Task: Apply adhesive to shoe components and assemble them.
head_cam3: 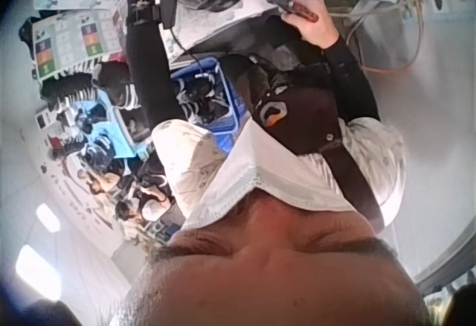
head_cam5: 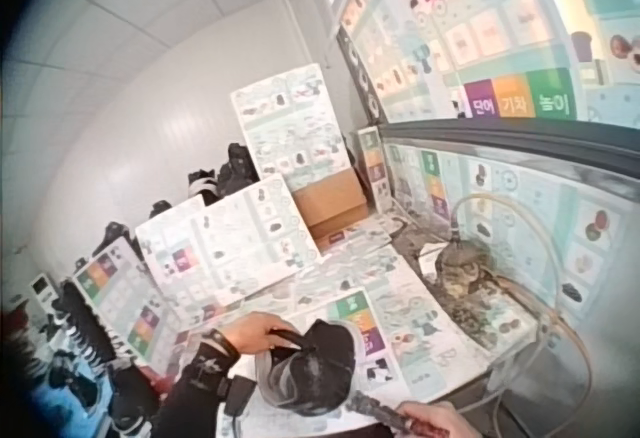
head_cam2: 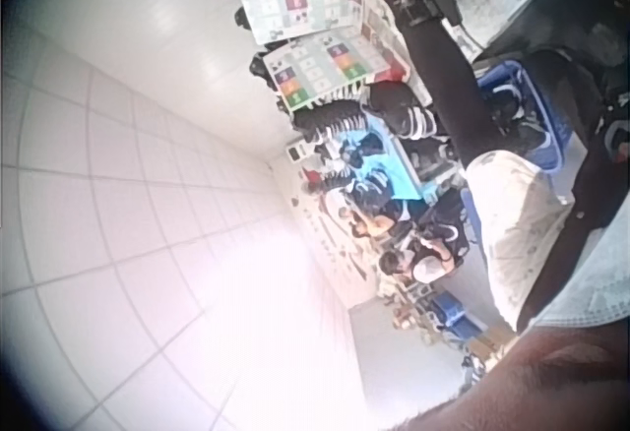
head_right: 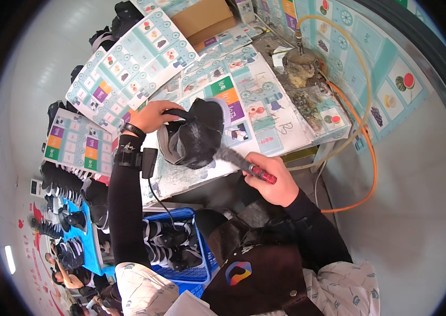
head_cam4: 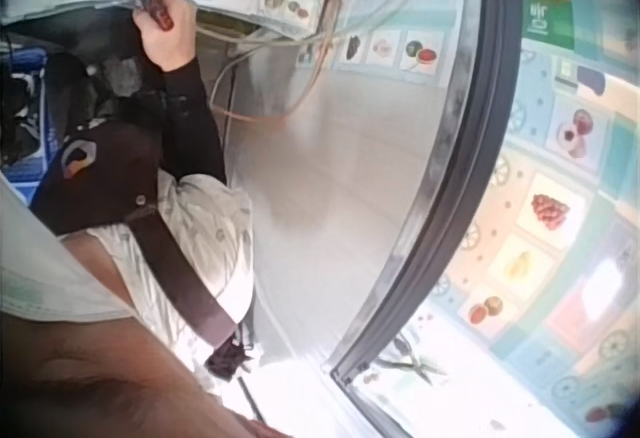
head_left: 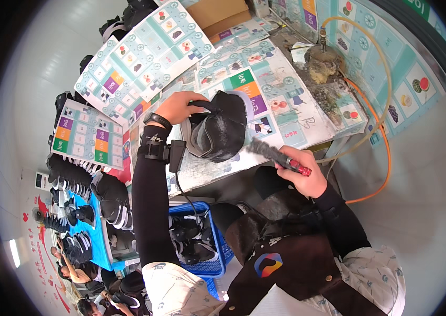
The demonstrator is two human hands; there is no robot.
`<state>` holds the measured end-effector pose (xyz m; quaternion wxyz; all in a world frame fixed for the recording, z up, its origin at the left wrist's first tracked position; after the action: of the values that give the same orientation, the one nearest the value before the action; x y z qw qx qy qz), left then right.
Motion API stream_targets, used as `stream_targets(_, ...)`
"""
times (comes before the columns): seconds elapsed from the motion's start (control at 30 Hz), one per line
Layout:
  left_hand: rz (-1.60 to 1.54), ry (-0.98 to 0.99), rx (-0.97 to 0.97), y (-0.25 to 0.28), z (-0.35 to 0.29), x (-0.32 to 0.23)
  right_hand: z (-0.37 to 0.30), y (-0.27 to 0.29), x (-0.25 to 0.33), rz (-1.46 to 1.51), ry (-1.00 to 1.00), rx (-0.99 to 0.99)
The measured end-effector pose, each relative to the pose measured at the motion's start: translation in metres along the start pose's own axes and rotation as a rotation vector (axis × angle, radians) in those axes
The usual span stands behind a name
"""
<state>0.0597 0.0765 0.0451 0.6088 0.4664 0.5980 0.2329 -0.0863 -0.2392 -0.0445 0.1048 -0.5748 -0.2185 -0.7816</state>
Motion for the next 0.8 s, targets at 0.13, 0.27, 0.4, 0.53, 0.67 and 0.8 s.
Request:
stream_targets(0.13, 0.034, -0.056, 0.003, 0.000, -0.003, -0.005, 0.002, 0.001, -0.002, -0.013, 0.010, 0.065)
stream_targets(0.27, 0.048, -0.026, -0.016, -0.003, -0.004, -0.001, -0.003, 0.012, -0.016, 0.050, -0.107, -0.016)
stream_targets(0.4, 0.052, -0.050, -0.031, -0.002, -0.005, -0.003, -0.009, 0.006, -0.019, 0.033, -0.063, 0.048)
stream_targets(0.53, 0.063, -0.050, -0.058, 0.000, -0.011, -0.004, -0.010, 0.016, -0.033, 0.046, -0.185, -0.086)
stream_targets(0.67, 0.041, -0.066, -0.112, -0.003, -0.014, 0.000, -0.014, 0.007, -0.030, -0.048, -0.120, 0.002)
stream_targets(0.8, 0.104, -0.077, -0.163, 0.000, -0.017, -0.001, -0.028, -0.021, -0.038, 0.065, -0.163, 0.270)
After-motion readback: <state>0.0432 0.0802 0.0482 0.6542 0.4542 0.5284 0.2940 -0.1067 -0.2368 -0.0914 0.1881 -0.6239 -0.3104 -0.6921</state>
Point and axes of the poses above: each hand's wrist, its own z-axis towards the middle knuckle, its own y-axis out of the back of the hand, x = y × z, the point moved 8 cm from there along z, towards the middle knuckle, and after that the axes turned 9 degrees about -z, right-handed, at the moved point
